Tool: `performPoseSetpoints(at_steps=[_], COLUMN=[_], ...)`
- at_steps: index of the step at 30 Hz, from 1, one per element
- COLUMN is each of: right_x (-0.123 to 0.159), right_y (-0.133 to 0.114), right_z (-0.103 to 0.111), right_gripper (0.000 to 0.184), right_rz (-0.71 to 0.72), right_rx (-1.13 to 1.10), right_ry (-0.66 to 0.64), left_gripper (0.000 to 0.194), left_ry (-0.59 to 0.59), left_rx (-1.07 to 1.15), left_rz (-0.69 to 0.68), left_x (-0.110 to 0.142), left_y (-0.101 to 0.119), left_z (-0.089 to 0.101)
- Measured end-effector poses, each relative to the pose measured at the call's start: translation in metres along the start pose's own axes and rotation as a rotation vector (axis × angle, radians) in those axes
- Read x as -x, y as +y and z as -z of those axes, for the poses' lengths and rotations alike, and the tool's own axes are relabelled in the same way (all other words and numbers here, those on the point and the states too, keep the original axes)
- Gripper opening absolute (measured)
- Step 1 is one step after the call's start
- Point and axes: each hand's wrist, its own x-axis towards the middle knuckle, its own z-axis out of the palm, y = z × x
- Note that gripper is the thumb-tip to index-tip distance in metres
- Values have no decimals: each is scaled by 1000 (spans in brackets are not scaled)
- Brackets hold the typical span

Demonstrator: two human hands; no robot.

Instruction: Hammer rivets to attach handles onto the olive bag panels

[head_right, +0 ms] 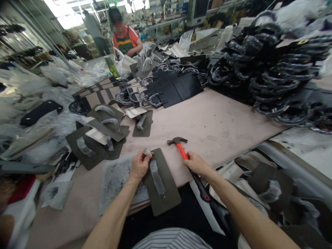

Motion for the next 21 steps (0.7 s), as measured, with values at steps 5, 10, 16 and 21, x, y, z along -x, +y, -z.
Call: performPoseSetpoints(at_steps=[5,10,16,21], right_x=[13,51,70,93], right_y=[-33,-68,-81,-130], right_z=[-8,-9,-4,25], right_gripper=[14,35,26,30], right_rz=[-73,306,574,740], right_rx=[-430,-313,690,480], right_ry=[-229,96,176,460], left_gripper=[14,14,11,12], left_ry=[-97,-102,-78,-96], left_rx=[-91,-96,-102,-72], left_rz=[-107,-147,-146,-157], left_x=[0,3,3,3], left_y=[3,-2,-4,-5], left_z=[0,1,1,1])
